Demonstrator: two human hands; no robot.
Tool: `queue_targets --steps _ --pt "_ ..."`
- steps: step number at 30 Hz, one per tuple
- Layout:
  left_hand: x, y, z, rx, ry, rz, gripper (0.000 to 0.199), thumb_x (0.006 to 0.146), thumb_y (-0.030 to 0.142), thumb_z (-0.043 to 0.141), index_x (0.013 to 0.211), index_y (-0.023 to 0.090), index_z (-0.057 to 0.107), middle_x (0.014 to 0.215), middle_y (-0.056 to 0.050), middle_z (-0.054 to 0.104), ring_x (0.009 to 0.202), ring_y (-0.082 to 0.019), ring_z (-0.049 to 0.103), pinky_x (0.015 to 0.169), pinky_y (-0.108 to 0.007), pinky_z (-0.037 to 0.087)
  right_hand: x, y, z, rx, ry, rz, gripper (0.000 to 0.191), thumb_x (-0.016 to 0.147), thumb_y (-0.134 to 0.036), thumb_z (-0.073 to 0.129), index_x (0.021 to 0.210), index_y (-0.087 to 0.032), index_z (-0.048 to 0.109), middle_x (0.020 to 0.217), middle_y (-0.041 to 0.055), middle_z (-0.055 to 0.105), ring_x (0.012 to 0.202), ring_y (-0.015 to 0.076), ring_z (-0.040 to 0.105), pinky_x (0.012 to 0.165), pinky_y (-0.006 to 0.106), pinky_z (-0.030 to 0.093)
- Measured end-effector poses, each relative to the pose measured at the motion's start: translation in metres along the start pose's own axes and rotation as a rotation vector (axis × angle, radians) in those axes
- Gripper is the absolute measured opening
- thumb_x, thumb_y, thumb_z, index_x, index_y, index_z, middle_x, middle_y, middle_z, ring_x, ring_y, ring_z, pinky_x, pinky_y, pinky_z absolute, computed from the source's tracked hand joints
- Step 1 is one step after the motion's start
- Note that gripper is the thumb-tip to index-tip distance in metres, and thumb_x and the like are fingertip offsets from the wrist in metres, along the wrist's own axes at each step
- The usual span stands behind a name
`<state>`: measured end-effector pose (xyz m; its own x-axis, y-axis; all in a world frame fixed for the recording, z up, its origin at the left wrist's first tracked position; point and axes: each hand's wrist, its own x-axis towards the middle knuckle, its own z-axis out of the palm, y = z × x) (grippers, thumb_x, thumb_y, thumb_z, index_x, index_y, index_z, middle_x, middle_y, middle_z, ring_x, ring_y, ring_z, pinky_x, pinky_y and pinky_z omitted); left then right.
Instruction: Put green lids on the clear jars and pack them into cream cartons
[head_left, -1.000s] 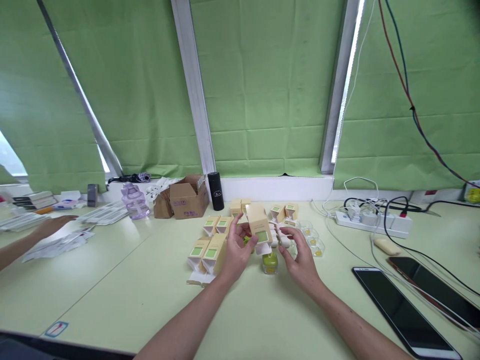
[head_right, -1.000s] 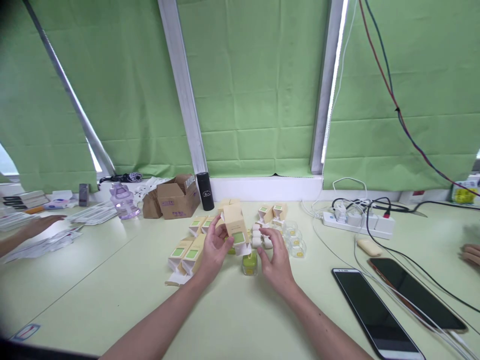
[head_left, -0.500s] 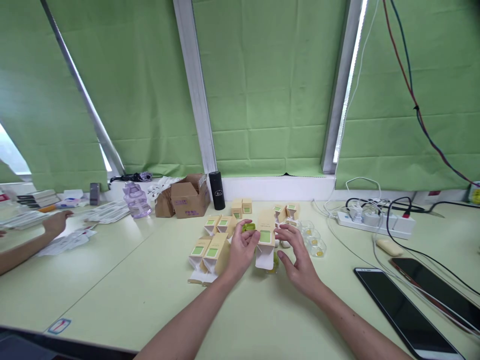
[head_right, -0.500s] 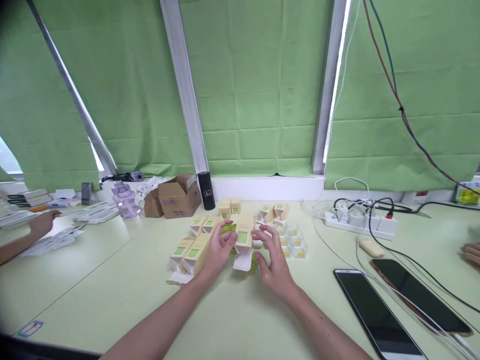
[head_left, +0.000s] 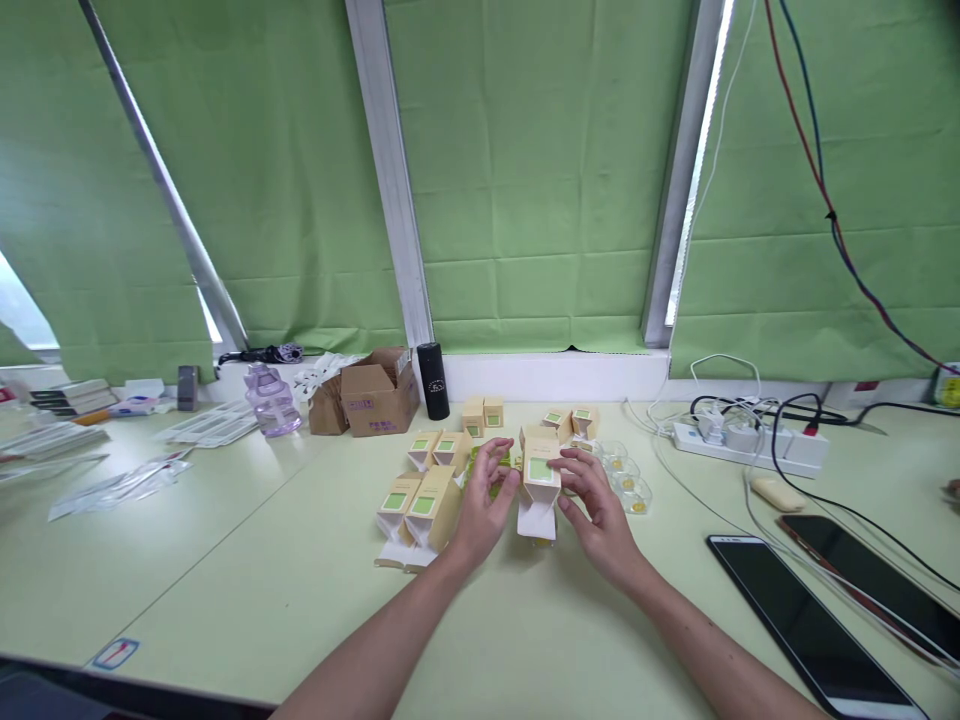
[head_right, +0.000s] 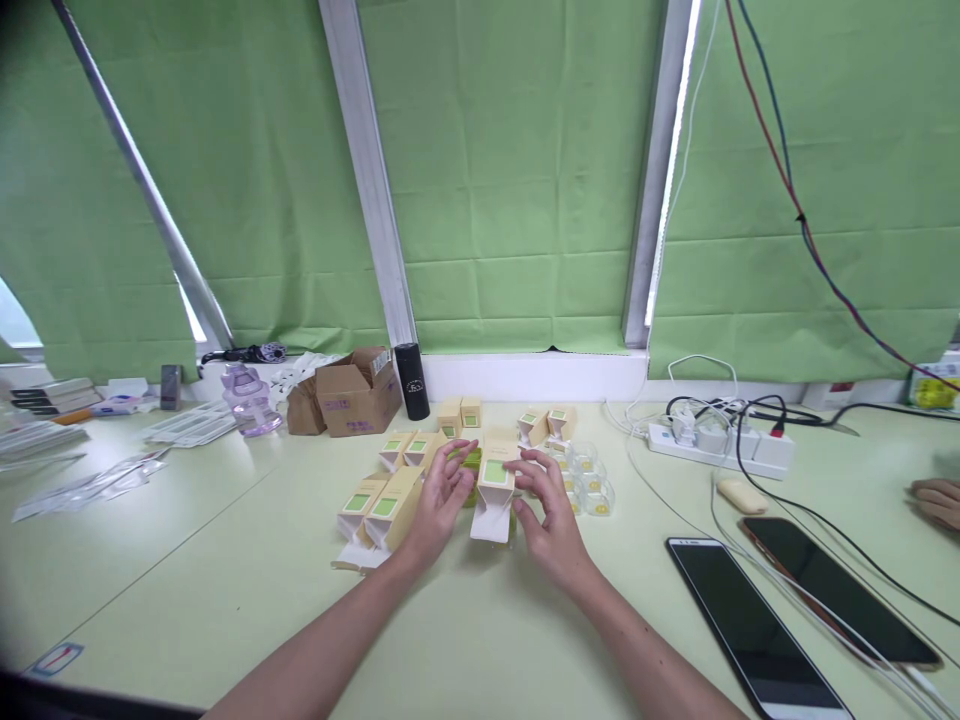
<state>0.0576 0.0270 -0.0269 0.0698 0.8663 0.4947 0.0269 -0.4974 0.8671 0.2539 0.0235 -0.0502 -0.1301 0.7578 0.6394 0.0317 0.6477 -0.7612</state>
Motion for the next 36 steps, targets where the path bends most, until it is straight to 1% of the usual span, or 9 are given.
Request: queue_targets --steps 3,5,7,10,13,16,22,27,36 --pt "-0.003 0.002 -0.003 0.096 -0.027 0.092 0.052 0.100 0.042 0.065 0.147 0.027 0.049 0.157 -0.016 0.051 0.111 -0.024 0.070 0.099 -0.043 0.056 0.002 0.002 -0.001 0.095 0.011 0.035 0.032 0.102 -0.041 0.062 0.133 -0.036 0.065 0.148 0.0103 0.044 0.109 0.0245 0.069 0.095 0.044 0.062" --pt "-0.004 0.004 -0.004 0.139 -0.071 0.130 0.053 0.098 0.036 0.067 0.148 0.028 0.052 0.162 -0.016 0.046 0.112 -0.025 0.069 0.097 -0.043 0.057 0.003 0.002 -0.001 0.126 0.025 0.050 0.033 0.100 -0.043 0.064 0.132 -0.035 0.065 0.147 0.0104 0.046 0.099 0.0223 0.070 0.090 0.042 0.063" --pt "-0.005 0.005 -0.004 0.169 -0.102 0.150 0.050 0.096 0.033 0.068 0.145 0.028 0.057 0.167 -0.015 0.041 0.112 -0.026 0.069 0.096 -0.044 0.057 0.003 0.002 -0.002 0.127 0.029 0.058 0.035 0.099 -0.044 0.065 0.132 -0.034 0.066 0.145 0.0107 0.048 0.094 0.0213 0.070 0.087 0.042 0.064" --pt "-0.006 0.007 -0.004 0.216 -0.122 0.174 0.045 0.095 0.031 0.070 0.140 0.029 0.065 0.170 -0.015 0.038 0.113 -0.027 0.070 0.096 -0.045 0.059 0.002 0.002 -0.002 0.106 0.011 0.048 0.038 0.097 -0.044 0.067 0.134 -0.034 0.065 0.146 0.0112 0.048 0.097 0.0229 0.070 0.088 0.042 0.064" --pt "-0.005 0.008 -0.003 0.239 -0.111 0.181 0.043 0.094 0.028 0.071 0.136 0.029 0.069 0.168 -0.015 0.042 0.119 -0.030 0.069 0.097 -0.046 0.059 0.001 0.003 -0.003 0.091 -0.013 0.046 0.041 0.097 -0.045 0.066 0.136 -0.034 0.063 0.147 0.0113 0.048 0.102 0.0245 0.071 0.090 0.043 0.064" --pt "-0.005 0.005 -0.001 0.229 -0.087 0.171 0.043 0.092 0.024 0.072 0.135 0.029 0.070 0.165 -0.014 0.046 0.120 -0.030 0.068 0.097 -0.047 0.060 0.001 0.003 -0.003 0.087 -0.025 0.052 0.041 0.098 -0.046 0.065 0.138 -0.035 0.062 0.148 0.0110 0.047 0.099 0.0239 0.072 0.090 0.043 0.063" --pt "-0.005 0.001 0.004 0.208 -0.024 0.114 0.041 0.090 0.021 0.073 0.131 0.029 0.072 0.160 -0.012 0.053 0.110 -0.025 0.071 0.096 -0.045 0.060 0.001 0.003 -0.002 0.100 -0.029 0.054 0.041 0.098 -0.043 0.066 0.138 -0.036 0.063 0.146 0.0104 0.046 0.095 0.0224 0.071 0.092 0.045 0.062" --pt "-0.005 0.005 0.007 0.204 0.007 0.080 0.034 0.092 0.025 0.074 0.126 0.027 0.073 0.160 -0.012 0.054 0.101 -0.022 0.073 0.094 -0.044 0.060 0.000 0.001 0.000 0.109 -0.037 0.067 0.040 0.098 -0.041 0.066 0.138 -0.038 0.063 0.147 0.0094 0.045 0.093 0.0210 0.071 0.091 0.044 0.062" --pt "-0.008 0.010 0.011 0.201 0.022 0.028 0.031 0.093 0.024 0.072 0.123 0.026 0.072 0.160 -0.010 0.054 0.105 -0.023 0.072 0.091 -0.040 0.060 0.001 -0.001 0.000 0.119 -0.025 0.099 0.039 0.099 -0.044 0.067 0.137 -0.036 0.065 0.145 0.0099 0.045 0.094 0.0206 0.070 0.092 0.043 0.061"
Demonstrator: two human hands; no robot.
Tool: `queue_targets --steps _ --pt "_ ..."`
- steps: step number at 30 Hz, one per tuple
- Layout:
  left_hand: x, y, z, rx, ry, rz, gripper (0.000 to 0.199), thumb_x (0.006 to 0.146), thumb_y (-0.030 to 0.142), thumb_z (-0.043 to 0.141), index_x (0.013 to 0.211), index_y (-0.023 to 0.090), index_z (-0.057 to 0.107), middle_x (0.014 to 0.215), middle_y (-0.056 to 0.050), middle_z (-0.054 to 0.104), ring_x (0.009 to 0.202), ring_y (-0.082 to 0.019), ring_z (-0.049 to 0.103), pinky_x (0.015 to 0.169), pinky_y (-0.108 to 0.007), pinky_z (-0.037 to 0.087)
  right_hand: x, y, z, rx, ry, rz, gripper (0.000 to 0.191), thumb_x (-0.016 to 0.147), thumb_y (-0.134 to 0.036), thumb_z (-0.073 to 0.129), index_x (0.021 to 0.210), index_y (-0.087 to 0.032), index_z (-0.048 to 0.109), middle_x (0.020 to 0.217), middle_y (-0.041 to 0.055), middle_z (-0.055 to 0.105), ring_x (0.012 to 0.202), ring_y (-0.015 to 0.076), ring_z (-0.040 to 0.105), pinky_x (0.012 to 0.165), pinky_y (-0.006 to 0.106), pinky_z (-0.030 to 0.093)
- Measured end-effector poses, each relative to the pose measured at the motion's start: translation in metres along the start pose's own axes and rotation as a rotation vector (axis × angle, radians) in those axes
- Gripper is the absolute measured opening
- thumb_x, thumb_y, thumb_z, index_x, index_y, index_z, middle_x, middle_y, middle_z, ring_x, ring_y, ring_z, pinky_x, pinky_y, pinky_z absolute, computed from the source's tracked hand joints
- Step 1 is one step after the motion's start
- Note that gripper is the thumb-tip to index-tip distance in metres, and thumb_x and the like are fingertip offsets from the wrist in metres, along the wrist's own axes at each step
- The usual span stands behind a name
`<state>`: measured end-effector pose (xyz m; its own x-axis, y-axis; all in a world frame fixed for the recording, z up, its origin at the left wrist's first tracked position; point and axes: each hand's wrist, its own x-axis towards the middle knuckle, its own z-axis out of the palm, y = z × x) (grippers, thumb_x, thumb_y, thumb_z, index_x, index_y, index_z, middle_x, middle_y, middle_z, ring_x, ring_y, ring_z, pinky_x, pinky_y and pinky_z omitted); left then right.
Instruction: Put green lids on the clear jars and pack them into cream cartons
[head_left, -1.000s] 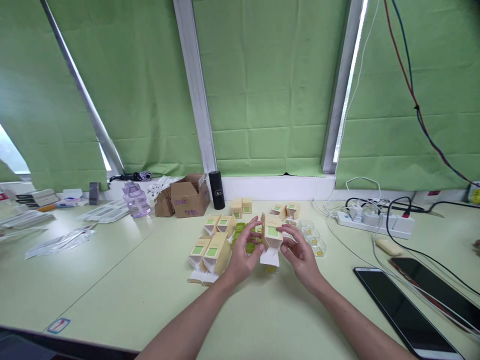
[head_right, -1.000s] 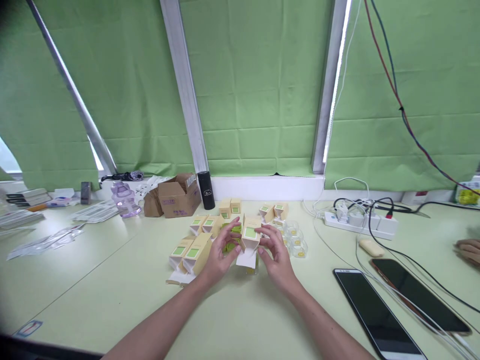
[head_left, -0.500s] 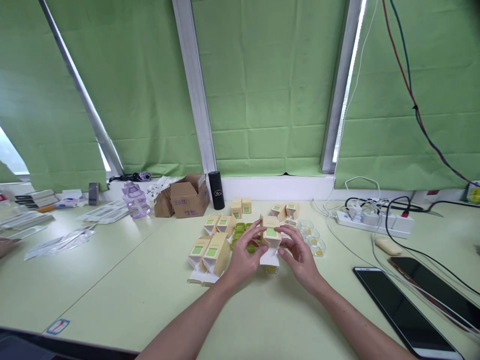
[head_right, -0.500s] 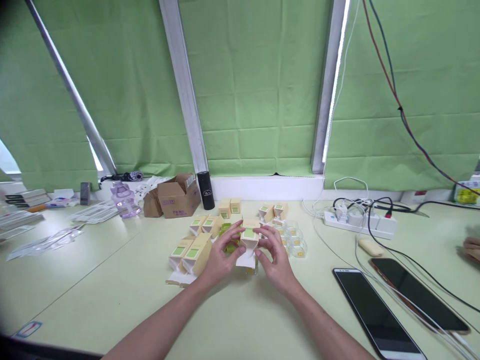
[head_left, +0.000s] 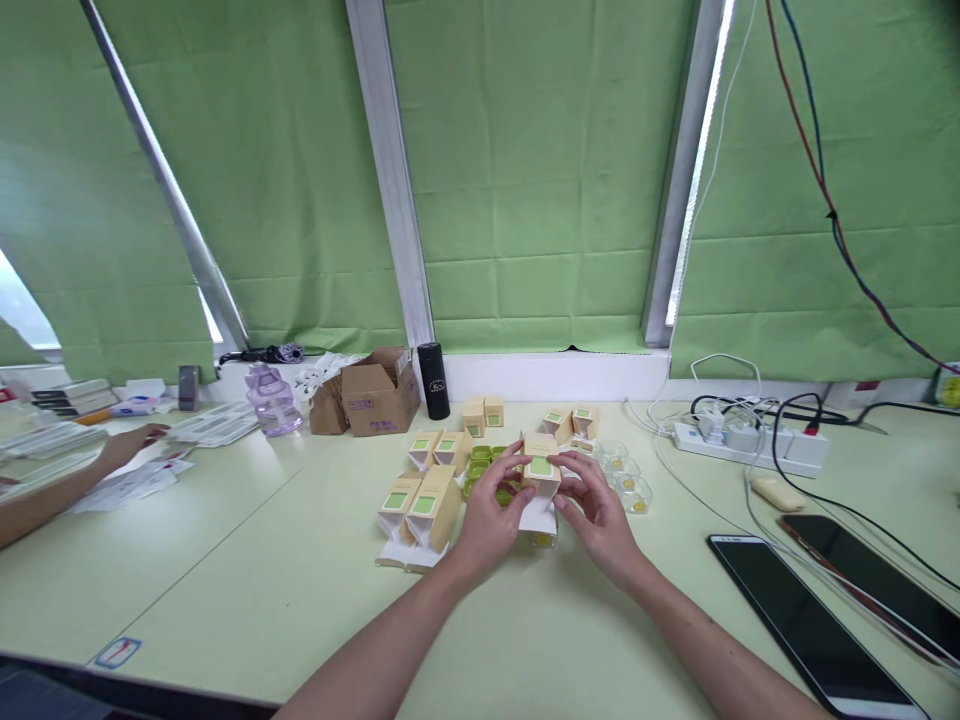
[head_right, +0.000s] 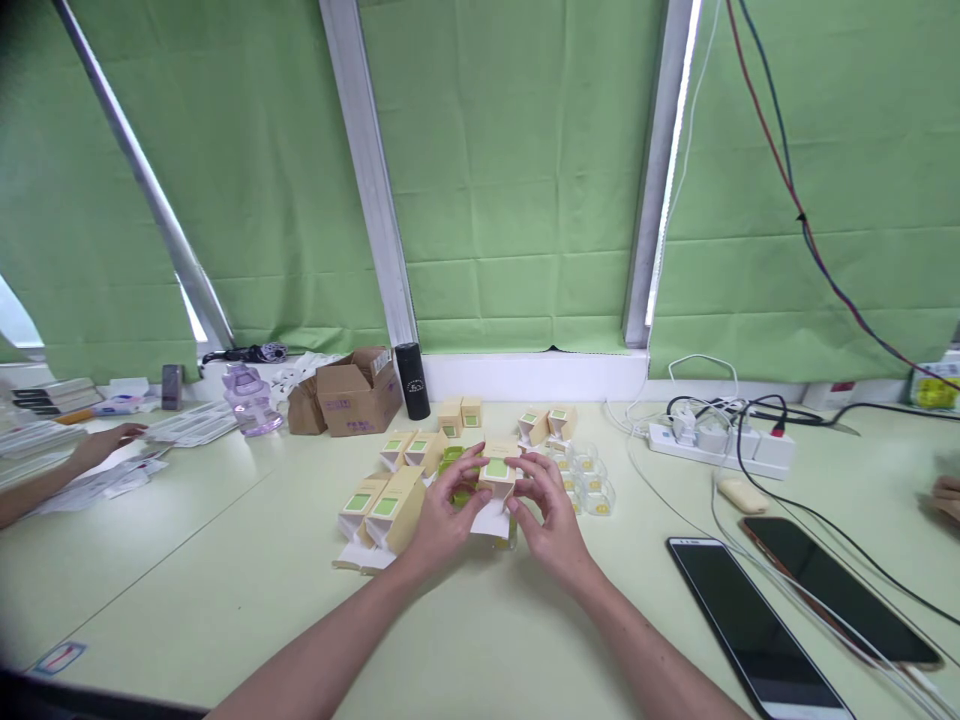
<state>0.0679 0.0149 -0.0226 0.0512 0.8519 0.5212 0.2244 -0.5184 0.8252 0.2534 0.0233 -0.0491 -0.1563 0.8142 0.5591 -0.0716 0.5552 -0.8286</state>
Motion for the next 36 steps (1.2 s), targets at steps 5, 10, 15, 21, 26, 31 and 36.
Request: queue_targets --steps 5,10,15,21,26,31,36 --pt "-0.0002 0.0006 0.0006 0.012 0.003 0.004 0.031 0.092 0.023 0.071 0.123 0.025 0.072 0.160 -0.011 0.054 0.100 -0.020 0.072 0.091 -0.040 0.060 0.0007 0.0012 0.0004 -0.008 0.009 0.025 0.040 0.099 -0.048 0.066 0.137 -0.035 0.065 0.145 0.0099 0.045 0.090 0.0183 0.069 0.093 0.043 0.061" --pt "-0.0005 -0.0002 0.0007 0.032 0.003 0.010 0.029 0.092 0.023 0.071 0.122 0.024 0.071 0.161 -0.012 0.053 0.097 -0.020 0.072 0.091 -0.041 0.060 0.0014 0.0029 0.0017 -0.009 0.031 0.032 0.040 0.099 -0.049 0.067 0.136 -0.035 0.066 0.144 0.0100 0.045 0.091 0.0184 0.070 0.093 0.043 0.061" --pt "-0.0015 0.0009 0.0018 0.060 0.001 0.007 0.028 0.093 0.024 0.070 0.121 0.023 0.069 0.161 -0.012 0.052 0.093 -0.019 0.071 0.091 -0.041 0.059 0.0016 0.0051 0.0024 -0.022 0.060 0.058 0.040 0.098 -0.051 0.068 0.134 -0.034 0.067 0.146 0.0105 0.045 0.091 0.0180 0.070 0.093 0.042 0.062" --pt "-0.0021 0.0014 0.0030 0.061 0.002 -0.019 0.029 0.092 0.023 0.070 0.121 0.023 0.068 0.159 -0.012 0.054 0.091 -0.018 0.069 0.090 -0.040 0.058 0.0025 0.0074 0.0027 -0.037 0.078 0.040 0.038 0.097 -0.049 0.068 0.132 -0.034 0.069 0.143 0.0104 0.048 0.088 0.0177 0.070 0.089 0.042 0.063" --pt "-0.0022 -0.0004 0.0033 0.058 -0.011 -0.014 0.028 0.092 0.023 0.069 0.120 0.023 0.067 0.158 -0.011 0.056 0.090 -0.017 0.069 0.088 -0.038 0.057 0.0028 0.0077 0.0024 -0.045 0.078 0.041 0.036 0.098 -0.049 0.067 0.130 -0.032 0.070 0.142 0.0106 0.049 0.087 0.0172 0.070 0.088 0.040 0.063" --pt "-0.0027 -0.0011 0.0029 0.071 -0.014 -0.021 0.030 0.094 0.029 0.070 0.123 0.026 0.067 0.158 -0.011 0.055 0.089 -0.018 0.069 0.089 -0.039 0.058 0.0024 0.0071 0.0021 -0.054 0.077 0.049 0.036 0.099 -0.048 0.066 0.131 -0.033 0.069 0.143 0.0103 0.048 0.087 0.0166 0.069 0.089 0.040 0.062" --pt "-0.0038 -0.0003 -0.0026 0.086 -0.091 0.067 0.043 0.098 0.037 0.068 0.139 0.027 0.062 0.164 -0.014 0.048 0.121 -0.030 0.067 0.096 -0.043 0.056 0.0034 0.0064 0.0006 -0.060 0.098 0.036 0.037 0.099 -0.049 0.066 0.133 -0.033 0.069 0.142 0.0103 0.049 0.090 0.0180 0.070 0.088 0.040 0.062"
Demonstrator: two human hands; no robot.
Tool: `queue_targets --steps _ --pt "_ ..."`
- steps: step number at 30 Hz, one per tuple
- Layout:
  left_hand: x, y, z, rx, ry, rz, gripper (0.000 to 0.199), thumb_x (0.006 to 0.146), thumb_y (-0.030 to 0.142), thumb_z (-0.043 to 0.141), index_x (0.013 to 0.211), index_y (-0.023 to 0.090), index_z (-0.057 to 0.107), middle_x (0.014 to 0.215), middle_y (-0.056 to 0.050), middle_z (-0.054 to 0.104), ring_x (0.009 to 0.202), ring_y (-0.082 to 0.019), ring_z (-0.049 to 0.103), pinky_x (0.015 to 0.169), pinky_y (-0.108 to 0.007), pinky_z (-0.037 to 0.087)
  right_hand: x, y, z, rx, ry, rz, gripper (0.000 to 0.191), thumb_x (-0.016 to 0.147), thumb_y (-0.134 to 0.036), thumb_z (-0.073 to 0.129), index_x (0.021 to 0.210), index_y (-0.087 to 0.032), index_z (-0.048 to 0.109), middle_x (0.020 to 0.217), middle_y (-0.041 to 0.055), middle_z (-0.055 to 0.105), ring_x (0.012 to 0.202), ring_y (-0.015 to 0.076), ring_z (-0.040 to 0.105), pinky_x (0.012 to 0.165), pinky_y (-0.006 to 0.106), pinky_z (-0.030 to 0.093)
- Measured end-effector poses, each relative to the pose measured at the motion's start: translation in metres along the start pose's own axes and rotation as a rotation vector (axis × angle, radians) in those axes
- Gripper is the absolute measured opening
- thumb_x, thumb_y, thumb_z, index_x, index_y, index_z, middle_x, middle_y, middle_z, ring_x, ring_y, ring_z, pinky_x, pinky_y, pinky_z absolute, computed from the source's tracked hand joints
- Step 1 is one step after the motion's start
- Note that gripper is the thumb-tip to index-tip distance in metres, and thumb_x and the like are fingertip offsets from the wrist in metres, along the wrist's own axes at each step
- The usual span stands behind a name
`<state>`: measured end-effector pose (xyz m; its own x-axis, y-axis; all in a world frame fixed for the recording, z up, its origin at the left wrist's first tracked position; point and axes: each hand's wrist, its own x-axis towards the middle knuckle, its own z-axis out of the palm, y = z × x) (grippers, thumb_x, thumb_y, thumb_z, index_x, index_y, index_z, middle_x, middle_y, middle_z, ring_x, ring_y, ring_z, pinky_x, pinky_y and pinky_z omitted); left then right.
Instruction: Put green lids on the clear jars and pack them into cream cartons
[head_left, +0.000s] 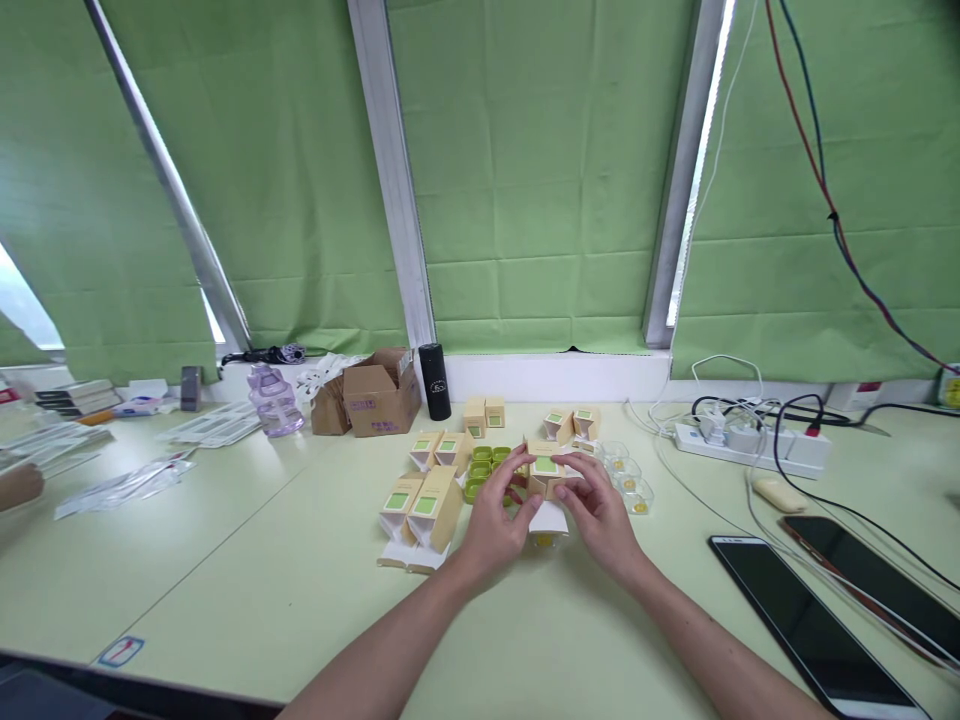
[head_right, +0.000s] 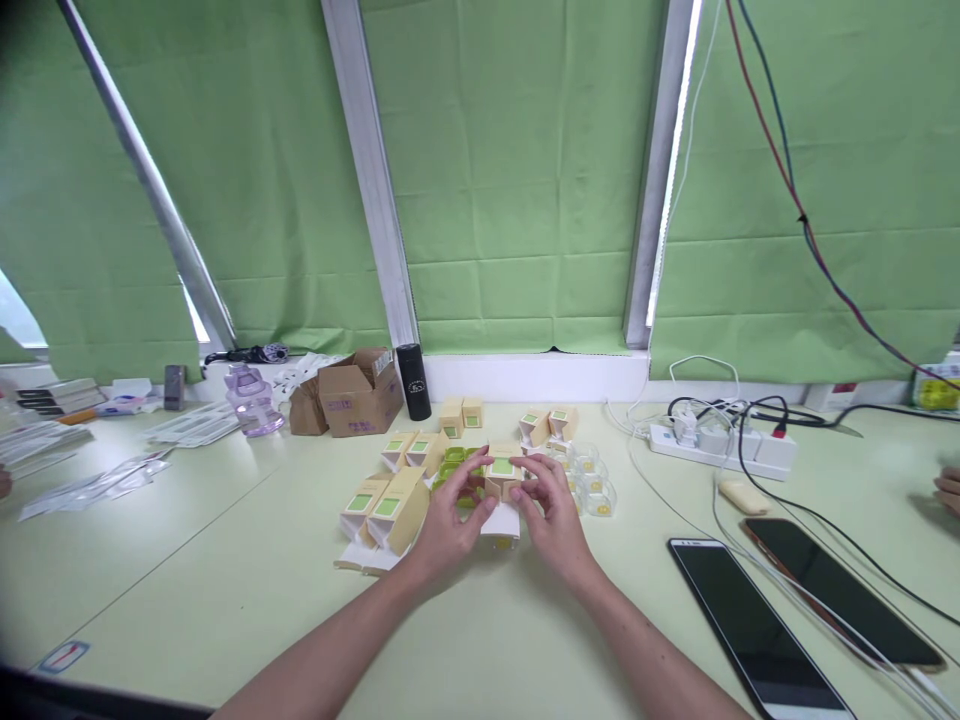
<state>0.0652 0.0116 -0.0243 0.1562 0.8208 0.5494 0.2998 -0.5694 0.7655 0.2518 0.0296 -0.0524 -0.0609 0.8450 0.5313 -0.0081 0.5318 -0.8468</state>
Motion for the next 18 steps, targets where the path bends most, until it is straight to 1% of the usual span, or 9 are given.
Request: queue_targets --steps 3,5,8,11,12,14,18 --pt "0.000 -0.002 -0.006 -0.015 -0.084 0.065 0.052 0.103 0.046 0.060 0.151 0.028 0.054 0.173 -0.015 0.032 0.146 -0.036 0.050 0.106 -0.047 0.051 0.001 0.000 -0.001 0.013 0.019 -0.011 0.038 0.099 -0.049 0.066 0.133 -0.033 0.068 0.142 0.0107 0.049 0.090 0.0175 0.070 0.087 0.038 0.062" --pt "0.001 -0.004 -0.009 -0.025 -0.135 0.081 0.058 0.104 0.053 0.055 0.157 0.030 0.049 0.178 -0.013 0.019 0.156 -0.037 0.036 0.113 -0.050 0.045 0.002 0.000 -0.002 0.025 0.028 -0.016 0.039 0.099 -0.049 0.067 0.134 -0.033 0.067 0.143 0.0108 0.048 0.090 0.0174 0.071 0.087 0.038 0.062" --pt "0.002 -0.006 -0.012 -0.048 -0.215 0.102 0.072 0.100 0.066 0.054 0.163 0.033 0.039 0.180 -0.010 0.007 0.164 -0.039 0.017 0.120 -0.054 0.038 0.002 0.000 -0.002 0.036 0.041 -0.011 0.040 0.098 -0.050 0.067 0.134 -0.032 0.067 0.143 0.0108 0.048 0.091 0.0180 0.071 0.087 0.037 0.062" --pt "0.001 -0.006 -0.013 -0.059 -0.271 0.114 0.090 0.091 0.072 0.064 0.166 0.036 0.031 0.180 -0.010 0.003 0.165 -0.040 0.007 0.124 -0.057 0.031 0.002 -0.001 -0.002 0.044 0.046 -0.007 0.040 0.098 -0.051 0.067 0.134 -0.032 0.067 0.145 0.0112 0.048 0.093 0.0190 0.071 0.086 0.038 0.062" --pt "0.001 -0.006 -0.012 -0.057 -0.278 0.107 0.094 0.088 0.072 0.068 0.167 0.037 0.030 0.180 -0.010 0.002 0.165 -0.040 0.006 0.124 -0.057 0.031 0.002 -0.001 -0.002 0.042 0.046 -0.008 0.040 0.098 -0.050 0.067 0.134 -0.033 0.067 0.145 0.0113 0.048 0.093 0.0193 0.071 0.086 0.039 0.063" --pt "-0.001 -0.005 -0.011 -0.051 -0.269 0.086 0.095 0.087 0.069 0.072 0.166 0.037 0.029 0.180 -0.011 0.004 0.165 -0.040 0.009 0.122 -0.057 0.034 0.002 -0.001 -0.002 0.031 0.047 -0.015 0.039 0.098 -0.050 0.067 0.133 -0.033 0.067 0.145 0.0115 0.048 0.092 0.0196 0.071 0.087 0.040 0.063" --pt "-0.003 -0.004 -0.008 -0.047 -0.209 0.065 0.084 0.093 0.063 0.069 0.164 0.035 0.034 0.178 -0.014 0.013 0.159 -0.040 0.028 0.114 -0.054 0.042 0.000 0.000 -0.001 0.013 0.042 -0.011 0.039 0.098 -0.050 0.068 0.132 -0.033 0.068 0.145 0.0113 0.049 0.092 0.0195 0.071 0.088 0.041 0.063"
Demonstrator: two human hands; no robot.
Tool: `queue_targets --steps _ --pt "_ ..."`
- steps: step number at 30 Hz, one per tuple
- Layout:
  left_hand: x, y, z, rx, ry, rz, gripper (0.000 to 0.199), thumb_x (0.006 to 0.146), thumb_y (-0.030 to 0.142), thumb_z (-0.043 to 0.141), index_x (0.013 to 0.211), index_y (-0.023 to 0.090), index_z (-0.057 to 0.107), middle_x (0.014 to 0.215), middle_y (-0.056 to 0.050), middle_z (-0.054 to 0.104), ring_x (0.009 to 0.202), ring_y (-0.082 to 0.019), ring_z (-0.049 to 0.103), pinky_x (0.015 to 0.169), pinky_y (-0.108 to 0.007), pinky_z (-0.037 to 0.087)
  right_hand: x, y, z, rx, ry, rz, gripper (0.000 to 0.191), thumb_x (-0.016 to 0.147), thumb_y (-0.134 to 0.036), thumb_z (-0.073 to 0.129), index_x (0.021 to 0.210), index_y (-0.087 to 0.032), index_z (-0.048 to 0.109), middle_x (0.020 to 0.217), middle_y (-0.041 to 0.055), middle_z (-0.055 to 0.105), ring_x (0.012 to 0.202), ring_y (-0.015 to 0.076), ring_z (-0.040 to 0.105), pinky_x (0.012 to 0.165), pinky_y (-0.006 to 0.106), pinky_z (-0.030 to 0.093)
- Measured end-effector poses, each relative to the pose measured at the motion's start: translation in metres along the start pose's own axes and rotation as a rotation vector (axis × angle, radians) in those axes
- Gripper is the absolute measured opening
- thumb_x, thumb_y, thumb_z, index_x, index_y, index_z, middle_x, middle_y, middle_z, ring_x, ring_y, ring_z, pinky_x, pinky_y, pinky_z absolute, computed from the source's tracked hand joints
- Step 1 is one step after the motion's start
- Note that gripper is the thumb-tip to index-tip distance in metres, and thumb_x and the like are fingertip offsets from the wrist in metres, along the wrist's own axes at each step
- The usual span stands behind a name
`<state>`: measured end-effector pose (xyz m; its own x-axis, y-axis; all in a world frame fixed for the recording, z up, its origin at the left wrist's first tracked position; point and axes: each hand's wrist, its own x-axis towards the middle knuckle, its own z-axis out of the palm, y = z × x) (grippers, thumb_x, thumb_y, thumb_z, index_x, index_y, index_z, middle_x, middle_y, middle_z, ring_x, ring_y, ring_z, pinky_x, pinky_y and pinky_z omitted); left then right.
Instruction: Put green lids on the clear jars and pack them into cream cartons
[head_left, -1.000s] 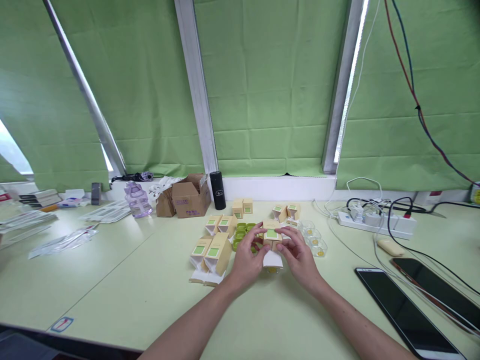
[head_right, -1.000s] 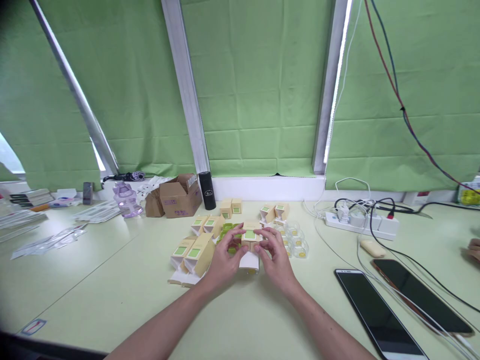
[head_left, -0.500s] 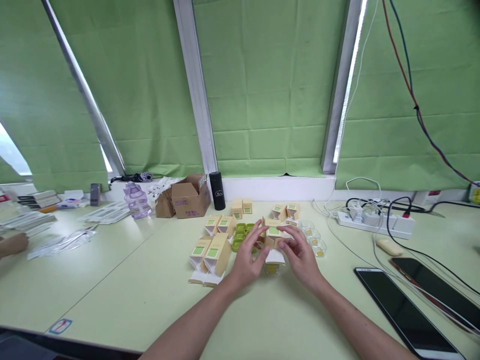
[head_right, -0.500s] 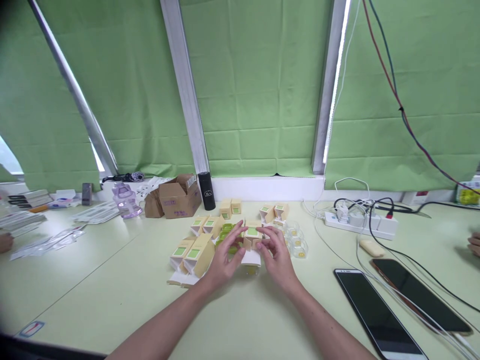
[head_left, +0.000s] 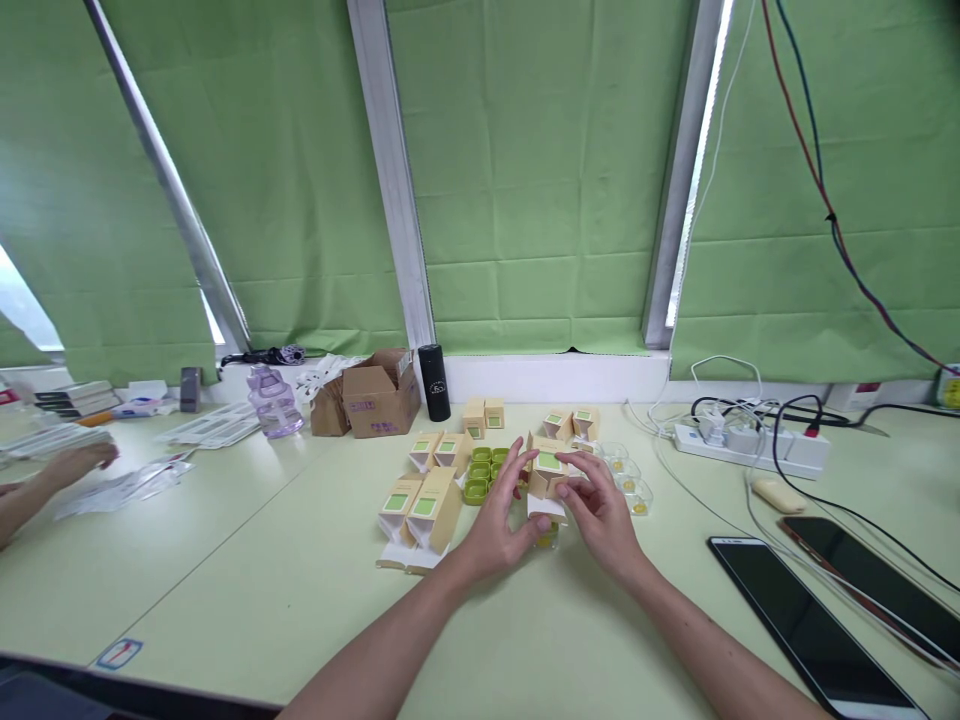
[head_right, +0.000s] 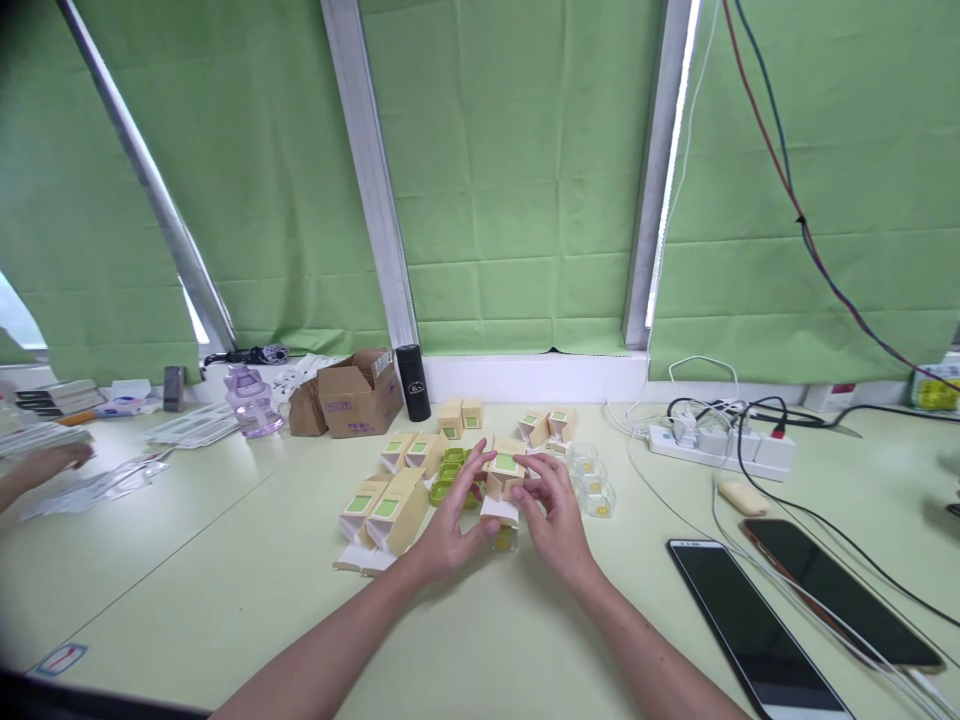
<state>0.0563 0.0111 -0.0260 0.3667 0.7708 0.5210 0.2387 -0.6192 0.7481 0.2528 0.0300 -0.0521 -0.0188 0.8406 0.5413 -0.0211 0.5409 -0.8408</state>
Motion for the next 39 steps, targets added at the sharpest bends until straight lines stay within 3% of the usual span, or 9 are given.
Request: queue_targets --steps 4,8,16,30,39 --pt "0.0002 0.0016 0.0012 0.002 0.059 -0.035 0.071 0.096 0.060 0.066 0.156 0.031 0.043 0.175 -0.015 0.023 0.148 -0.039 0.042 0.108 -0.050 0.045 -0.0016 -0.0010 0.0007 -0.001 -0.018 0.021 0.040 0.097 -0.051 0.069 0.133 -0.033 0.069 0.144 0.0110 0.048 0.091 0.0193 0.071 0.091 0.043 0.063" --pt "0.0009 0.0010 0.0016 -0.011 0.094 -0.043 0.062 0.097 0.058 0.065 0.150 0.029 0.048 0.171 -0.016 0.030 0.144 -0.038 0.046 0.107 -0.047 0.046 -0.0028 -0.0030 0.0000 0.003 -0.055 0.022 0.042 0.098 -0.055 0.067 0.135 -0.034 0.069 0.144 0.0109 0.049 0.094 0.0203 0.071 0.096 0.044 0.061" --pt "0.0040 -0.0034 0.0023 -0.053 0.135 -0.018 0.060 0.097 0.061 0.063 0.143 0.025 0.050 0.162 -0.016 0.039 0.123 -0.030 0.058 0.100 -0.042 0.049 -0.0042 -0.0040 -0.0006 0.005 -0.088 -0.007 0.042 0.100 -0.056 0.063 0.136 -0.035 0.069 0.144 0.0107 0.048 0.096 0.0203 0.070 0.098 0.044 0.060" --pt "0.0044 -0.0016 0.0026 -0.100 0.180 -0.038 0.047 0.096 0.052 0.065 0.133 0.025 0.051 0.147 -0.013 0.049 0.114 -0.026 0.059 0.098 -0.040 0.049 -0.0074 -0.0060 0.0016 0.028 -0.141 -0.039 0.039 0.100 -0.051 0.065 0.136 -0.036 0.070 0.142 0.0104 0.045 0.106 0.0229 0.070 0.099 0.043 0.061" --pt "0.0044 -0.0038 0.0023 -0.101 0.180 -0.045 0.044 0.096 0.049 0.064 0.130 0.025 0.050 0.139 -0.012 0.051 0.110 -0.025 0.058 0.096 -0.039 0.049 -0.0086 -0.0092 0.0025 0.010 -0.129 -0.040 0.040 0.099 -0.053 0.065 0.134 -0.035 0.071 0.143 0.0111 0.047 0.099 0.0214 0.070 0.098 0.045 0.062"
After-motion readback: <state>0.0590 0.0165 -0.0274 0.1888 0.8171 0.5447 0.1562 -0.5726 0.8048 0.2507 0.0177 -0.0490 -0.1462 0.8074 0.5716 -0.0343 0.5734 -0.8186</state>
